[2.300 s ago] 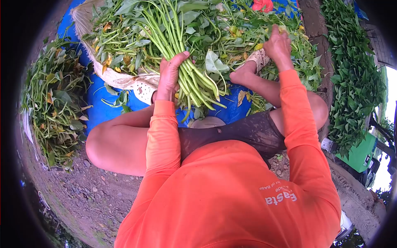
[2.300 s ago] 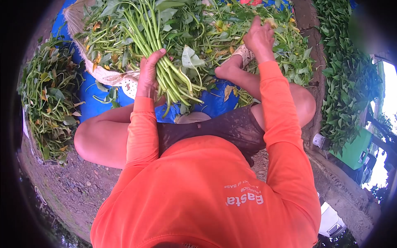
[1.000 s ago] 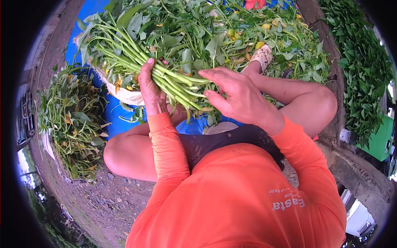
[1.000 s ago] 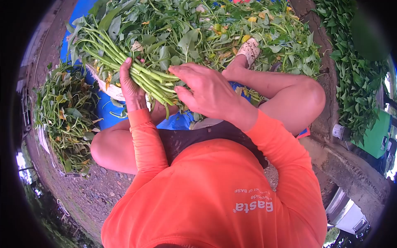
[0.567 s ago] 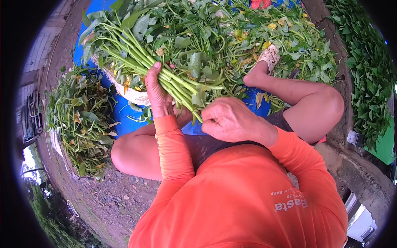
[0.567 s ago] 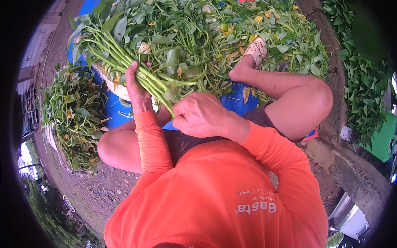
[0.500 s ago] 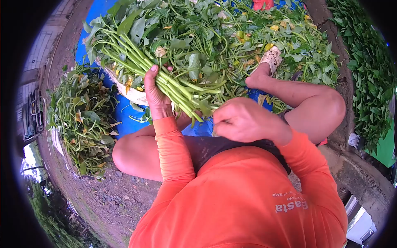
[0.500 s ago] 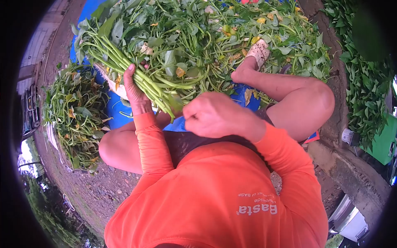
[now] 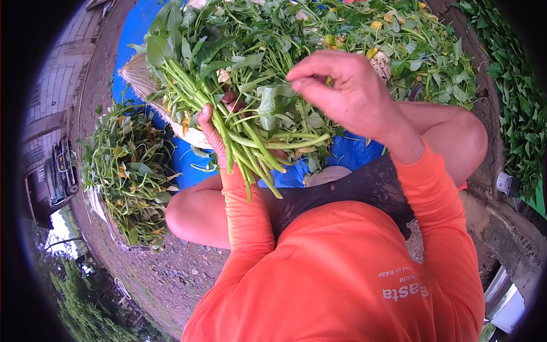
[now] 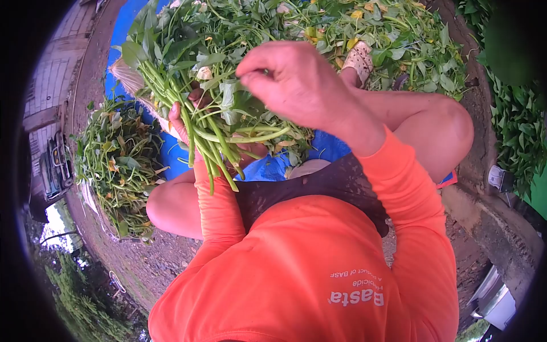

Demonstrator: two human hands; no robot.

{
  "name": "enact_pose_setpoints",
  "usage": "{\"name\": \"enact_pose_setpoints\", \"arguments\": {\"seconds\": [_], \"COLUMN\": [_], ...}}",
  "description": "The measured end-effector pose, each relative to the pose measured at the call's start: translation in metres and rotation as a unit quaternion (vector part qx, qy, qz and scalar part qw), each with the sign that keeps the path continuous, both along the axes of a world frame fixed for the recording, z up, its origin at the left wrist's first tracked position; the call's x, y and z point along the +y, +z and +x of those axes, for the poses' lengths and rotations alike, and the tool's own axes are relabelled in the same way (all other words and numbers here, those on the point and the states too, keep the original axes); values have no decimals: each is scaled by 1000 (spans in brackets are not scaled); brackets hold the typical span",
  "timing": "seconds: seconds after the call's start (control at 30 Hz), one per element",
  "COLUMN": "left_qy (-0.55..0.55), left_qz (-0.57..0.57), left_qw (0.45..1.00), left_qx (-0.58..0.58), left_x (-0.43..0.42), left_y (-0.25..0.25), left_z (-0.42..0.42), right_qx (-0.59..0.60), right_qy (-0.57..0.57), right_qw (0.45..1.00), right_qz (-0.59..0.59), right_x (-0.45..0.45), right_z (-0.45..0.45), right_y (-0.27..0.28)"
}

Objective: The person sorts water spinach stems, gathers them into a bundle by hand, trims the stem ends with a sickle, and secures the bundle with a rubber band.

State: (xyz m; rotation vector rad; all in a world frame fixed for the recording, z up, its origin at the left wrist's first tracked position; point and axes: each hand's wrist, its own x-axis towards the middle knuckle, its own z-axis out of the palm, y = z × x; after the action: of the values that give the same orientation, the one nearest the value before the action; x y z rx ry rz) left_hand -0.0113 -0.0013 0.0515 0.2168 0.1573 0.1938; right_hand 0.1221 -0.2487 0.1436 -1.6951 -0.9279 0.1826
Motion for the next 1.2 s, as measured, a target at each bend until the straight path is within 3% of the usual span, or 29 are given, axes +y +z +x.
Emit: {"name": "enact_pose_setpoints", "arguments": {"seconds": [0.03,0.07,0.17,0.2,0.33,0.57,0.7,0.8,0.87,0.9,0.93,1.0,1.1,1.13,1.2], "left_qy": [-13,74,19,51,73,96,73,47,21,116,116,114,46,16,6], "left_qz": [-8,52,100,118,141,117,129,91,32,70,75,63,-3,-8,-40], "left_qw": [1000,992,987,982,979,981,982,988,994,984,985,988,998,1000,999], "left_qx": [9,83,123,138,124,124,119,114,107,119,100,83,49,21,3], "left_x": [-6,-16,-16,-16,-8,-4,-11,4,28,18,23,36,49,52,37], "left_y": [5,9,4,-1,-4,-2,16,5,-3,12,7,-5,-15,-20,-17], "left_z": [0,2,1,4,1,-3,-1,2,5,10,10,2,-8,-8,-3], "right_qx": [-22,-55,-97,-102,-63,-168,-166,-142,-110,-97,-22,-23,51,53,166], "right_qy": [28,47,62,61,71,19,36,71,176,222,226,202,-17,-19,52], "right_qw": [999,997,993,992,982,967,965,974,970,963,968,968,981,984,984], "right_qz": [11,4,-24,-36,-161,-191,-200,-160,-130,-114,-106,-146,-188,-168,-36], "right_x": [11,21,40,43,39,38,28,13,-1,-7,-14,-34,-53,-54,-32], "right_z": [-11,-21,-44,-49,-70,-115,-118,-130,-148,-151,-146,-114,-56,-37,-33], "right_y": [0,-6,-24,-25,-9,11,30,45,47,45,41,32,25,18,-1]}}
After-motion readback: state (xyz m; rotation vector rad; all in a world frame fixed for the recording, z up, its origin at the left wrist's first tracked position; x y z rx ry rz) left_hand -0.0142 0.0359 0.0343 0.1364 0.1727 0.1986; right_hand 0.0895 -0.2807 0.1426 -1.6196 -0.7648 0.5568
